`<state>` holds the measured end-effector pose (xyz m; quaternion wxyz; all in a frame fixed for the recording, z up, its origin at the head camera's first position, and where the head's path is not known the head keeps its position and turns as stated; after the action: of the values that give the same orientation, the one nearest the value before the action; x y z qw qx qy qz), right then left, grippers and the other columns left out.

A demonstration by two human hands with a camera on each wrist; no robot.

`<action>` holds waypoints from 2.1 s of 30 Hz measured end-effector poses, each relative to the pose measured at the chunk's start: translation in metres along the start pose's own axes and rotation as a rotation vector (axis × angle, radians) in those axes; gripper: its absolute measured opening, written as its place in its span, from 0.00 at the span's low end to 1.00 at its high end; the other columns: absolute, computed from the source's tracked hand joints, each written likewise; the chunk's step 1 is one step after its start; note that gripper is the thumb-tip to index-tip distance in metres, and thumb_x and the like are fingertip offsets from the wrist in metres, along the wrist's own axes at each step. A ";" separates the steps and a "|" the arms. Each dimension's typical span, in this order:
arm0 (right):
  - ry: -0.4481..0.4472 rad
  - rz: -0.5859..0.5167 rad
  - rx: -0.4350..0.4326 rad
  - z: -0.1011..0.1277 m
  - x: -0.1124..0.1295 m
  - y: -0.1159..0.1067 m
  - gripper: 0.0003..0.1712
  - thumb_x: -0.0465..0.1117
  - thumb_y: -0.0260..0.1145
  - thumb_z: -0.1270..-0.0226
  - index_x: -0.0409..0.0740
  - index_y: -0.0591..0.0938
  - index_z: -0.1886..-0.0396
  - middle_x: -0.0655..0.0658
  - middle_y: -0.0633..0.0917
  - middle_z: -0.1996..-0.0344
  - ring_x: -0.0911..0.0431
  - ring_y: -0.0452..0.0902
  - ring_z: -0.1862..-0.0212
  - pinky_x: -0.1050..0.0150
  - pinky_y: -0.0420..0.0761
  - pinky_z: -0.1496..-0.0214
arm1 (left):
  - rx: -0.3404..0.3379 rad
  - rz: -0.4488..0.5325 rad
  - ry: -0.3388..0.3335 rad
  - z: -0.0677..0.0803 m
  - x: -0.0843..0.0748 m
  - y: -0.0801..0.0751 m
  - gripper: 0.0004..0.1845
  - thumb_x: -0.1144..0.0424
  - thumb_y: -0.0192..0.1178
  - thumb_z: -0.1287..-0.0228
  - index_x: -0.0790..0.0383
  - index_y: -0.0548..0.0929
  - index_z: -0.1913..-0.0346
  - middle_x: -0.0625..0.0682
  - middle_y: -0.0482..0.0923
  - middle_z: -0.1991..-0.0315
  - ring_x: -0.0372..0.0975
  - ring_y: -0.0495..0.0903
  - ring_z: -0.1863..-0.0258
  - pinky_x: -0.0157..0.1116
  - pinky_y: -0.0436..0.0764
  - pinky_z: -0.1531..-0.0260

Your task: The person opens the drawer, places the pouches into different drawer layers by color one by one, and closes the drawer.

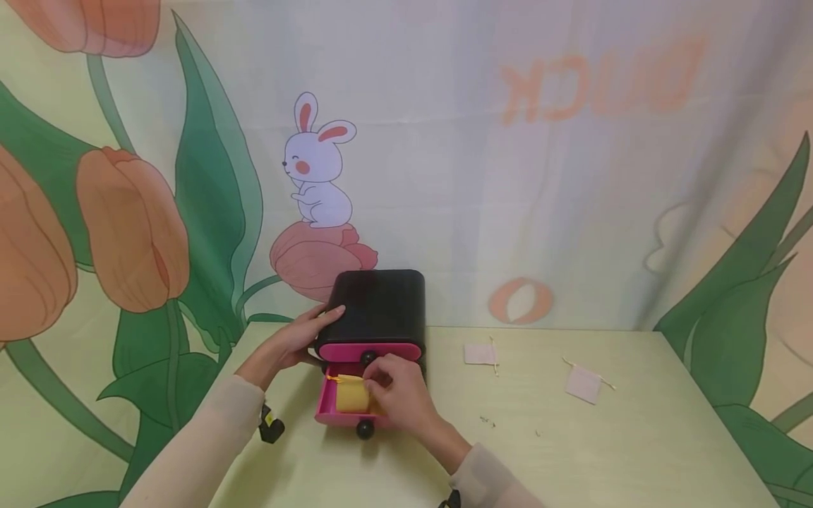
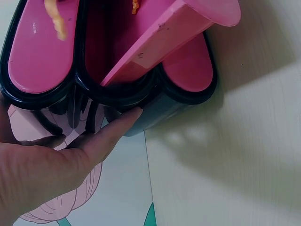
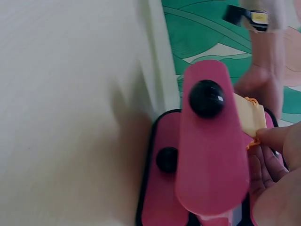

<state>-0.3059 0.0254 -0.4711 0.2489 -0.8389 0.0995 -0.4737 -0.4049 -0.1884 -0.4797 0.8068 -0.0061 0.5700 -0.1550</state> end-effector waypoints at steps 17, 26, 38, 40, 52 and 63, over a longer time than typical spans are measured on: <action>0.043 0.033 0.042 0.013 0.006 -0.005 0.08 0.36 0.78 0.34 0.43 0.89 0.56 0.47 0.89 0.61 0.55 0.85 0.60 0.59 0.89 0.55 | -0.003 -0.009 -0.001 0.001 0.001 0.000 0.55 0.28 0.63 0.33 0.47 0.49 0.13 0.66 0.69 0.26 0.66 0.70 0.28 0.68 0.81 0.47; 0.335 -0.268 0.387 0.059 0.016 0.020 0.12 0.50 0.72 0.25 0.49 0.90 0.67 0.48 0.89 0.74 0.54 0.83 0.74 0.65 0.83 0.73 | -0.003 -0.012 -0.005 0.001 0.000 0.000 0.56 0.28 0.64 0.35 0.46 0.49 0.13 0.66 0.69 0.25 0.66 0.69 0.29 0.68 0.82 0.48; 0.567 -0.380 0.351 0.089 -0.042 0.063 0.22 0.56 0.70 0.24 0.41 0.91 0.62 0.43 0.91 0.70 0.53 0.84 0.74 0.64 0.81 0.73 | -0.006 -0.010 -0.007 0.003 0.001 -0.001 0.56 0.29 0.63 0.33 0.47 0.48 0.13 0.66 0.68 0.25 0.66 0.69 0.28 0.69 0.80 0.46; 0.584 -0.428 0.324 0.085 -0.042 0.064 0.22 0.56 0.70 0.25 0.39 0.91 0.59 0.43 0.91 0.67 0.52 0.85 0.71 0.64 0.82 0.71 | -0.006 -0.005 -0.010 0.003 0.001 -0.001 0.56 0.29 0.63 0.34 0.47 0.48 0.13 0.66 0.69 0.25 0.66 0.69 0.28 0.69 0.80 0.46; 0.526 -0.499 0.214 0.043 -0.050 0.052 0.25 0.54 0.68 0.22 0.33 0.90 0.60 0.35 0.92 0.65 0.46 0.89 0.70 0.57 0.86 0.73 | -0.001 -0.004 0.002 0.002 0.001 0.000 0.56 0.28 0.63 0.34 0.47 0.48 0.13 0.66 0.70 0.26 0.65 0.70 0.29 0.70 0.80 0.47; 0.519 -0.470 0.181 0.017 -0.068 0.049 0.28 0.58 0.70 0.25 0.34 0.90 0.60 0.35 0.92 0.63 0.44 0.89 0.67 0.59 0.86 0.72 | 0.004 0.003 0.013 0.002 -0.001 0.001 0.55 0.29 0.62 0.32 0.47 0.49 0.13 0.66 0.72 0.28 0.65 0.71 0.29 0.70 0.81 0.47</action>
<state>-0.3247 0.0166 -0.5543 0.1729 -0.6651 -0.0783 -0.7222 -0.4028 -0.1876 -0.4782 0.8033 -0.0025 0.5751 -0.1548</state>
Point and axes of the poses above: each hand's wrist, its own z-axis away from the middle knuckle, its own y-axis out of the palm, x = y × z, the point moved 7 cm from there along -z, towards the middle knuckle
